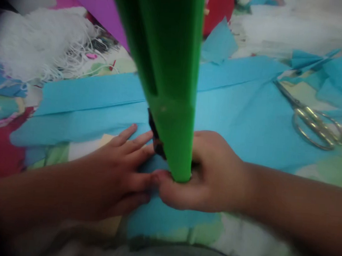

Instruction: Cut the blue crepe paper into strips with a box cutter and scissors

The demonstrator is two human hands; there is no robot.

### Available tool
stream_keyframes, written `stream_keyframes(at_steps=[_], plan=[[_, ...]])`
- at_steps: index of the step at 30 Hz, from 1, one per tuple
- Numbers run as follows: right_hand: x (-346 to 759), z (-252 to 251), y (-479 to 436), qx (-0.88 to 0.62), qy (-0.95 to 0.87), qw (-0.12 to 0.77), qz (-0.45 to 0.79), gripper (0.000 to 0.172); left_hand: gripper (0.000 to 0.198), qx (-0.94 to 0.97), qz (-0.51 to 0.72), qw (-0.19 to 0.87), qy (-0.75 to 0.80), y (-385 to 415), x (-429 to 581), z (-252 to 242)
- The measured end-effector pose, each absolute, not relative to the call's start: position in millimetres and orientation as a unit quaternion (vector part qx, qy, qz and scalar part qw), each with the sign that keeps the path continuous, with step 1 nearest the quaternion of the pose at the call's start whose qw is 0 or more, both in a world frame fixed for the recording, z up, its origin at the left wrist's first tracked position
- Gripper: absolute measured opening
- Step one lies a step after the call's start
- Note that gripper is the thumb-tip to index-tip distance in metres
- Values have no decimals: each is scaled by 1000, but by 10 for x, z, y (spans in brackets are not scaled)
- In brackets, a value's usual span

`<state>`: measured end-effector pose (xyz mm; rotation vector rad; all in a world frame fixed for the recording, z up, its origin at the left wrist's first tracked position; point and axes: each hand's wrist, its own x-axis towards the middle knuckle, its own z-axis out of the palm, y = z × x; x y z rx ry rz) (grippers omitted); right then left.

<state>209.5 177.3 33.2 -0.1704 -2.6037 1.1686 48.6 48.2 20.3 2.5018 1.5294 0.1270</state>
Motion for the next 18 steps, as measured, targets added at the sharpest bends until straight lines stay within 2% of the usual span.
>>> stream_keyframes(at_steps=[18], plan=[[2116,287,1754,-105,-922,131,350,30,40,851,41,101,515,489,475,204]])
